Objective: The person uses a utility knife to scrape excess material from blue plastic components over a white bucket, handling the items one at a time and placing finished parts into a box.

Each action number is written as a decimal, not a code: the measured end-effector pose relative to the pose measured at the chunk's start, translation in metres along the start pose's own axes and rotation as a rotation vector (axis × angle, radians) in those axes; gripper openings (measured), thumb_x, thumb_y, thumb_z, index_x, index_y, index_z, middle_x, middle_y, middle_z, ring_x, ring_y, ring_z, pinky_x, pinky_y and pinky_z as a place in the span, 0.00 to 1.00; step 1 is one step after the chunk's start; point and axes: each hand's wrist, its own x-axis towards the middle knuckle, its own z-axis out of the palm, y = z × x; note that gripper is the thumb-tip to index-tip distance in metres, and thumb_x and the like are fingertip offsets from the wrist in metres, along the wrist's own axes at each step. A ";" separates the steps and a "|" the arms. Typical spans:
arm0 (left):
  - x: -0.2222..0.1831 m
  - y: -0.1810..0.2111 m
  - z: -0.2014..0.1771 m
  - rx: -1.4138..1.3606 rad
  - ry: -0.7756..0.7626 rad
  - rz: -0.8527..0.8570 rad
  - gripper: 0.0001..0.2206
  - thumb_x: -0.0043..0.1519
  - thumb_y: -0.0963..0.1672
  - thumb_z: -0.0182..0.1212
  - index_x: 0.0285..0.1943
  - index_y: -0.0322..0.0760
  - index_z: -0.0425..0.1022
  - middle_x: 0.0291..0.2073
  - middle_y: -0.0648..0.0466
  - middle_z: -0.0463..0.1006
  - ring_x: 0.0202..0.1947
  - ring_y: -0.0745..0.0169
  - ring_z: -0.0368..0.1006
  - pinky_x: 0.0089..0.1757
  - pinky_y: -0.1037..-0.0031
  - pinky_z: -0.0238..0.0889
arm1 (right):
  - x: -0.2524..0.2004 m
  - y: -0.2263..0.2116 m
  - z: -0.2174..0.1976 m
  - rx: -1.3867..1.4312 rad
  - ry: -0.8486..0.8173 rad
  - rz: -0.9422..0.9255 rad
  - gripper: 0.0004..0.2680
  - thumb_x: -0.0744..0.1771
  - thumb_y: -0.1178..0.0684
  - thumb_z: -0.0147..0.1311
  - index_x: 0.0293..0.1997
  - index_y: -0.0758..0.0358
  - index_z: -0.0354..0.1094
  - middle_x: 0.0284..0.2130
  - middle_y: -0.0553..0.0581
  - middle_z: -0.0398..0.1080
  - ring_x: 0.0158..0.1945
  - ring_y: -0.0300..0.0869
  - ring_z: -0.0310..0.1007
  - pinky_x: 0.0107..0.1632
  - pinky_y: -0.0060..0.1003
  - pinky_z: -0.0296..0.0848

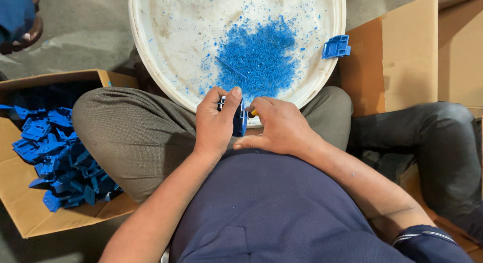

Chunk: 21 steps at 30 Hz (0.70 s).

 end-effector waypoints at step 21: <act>0.006 0.004 0.005 -0.117 0.020 -0.009 0.15 0.68 0.50 0.60 0.33 0.38 0.69 0.25 0.63 0.67 0.27 0.78 0.57 0.30 0.80 0.55 | -0.002 0.000 0.003 -0.076 0.070 -0.059 0.19 0.61 0.34 0.66 0.31 0.63 0.69 0.27 0.59 0.73 0.33 0.57 0.75 0.35 0.50 0.72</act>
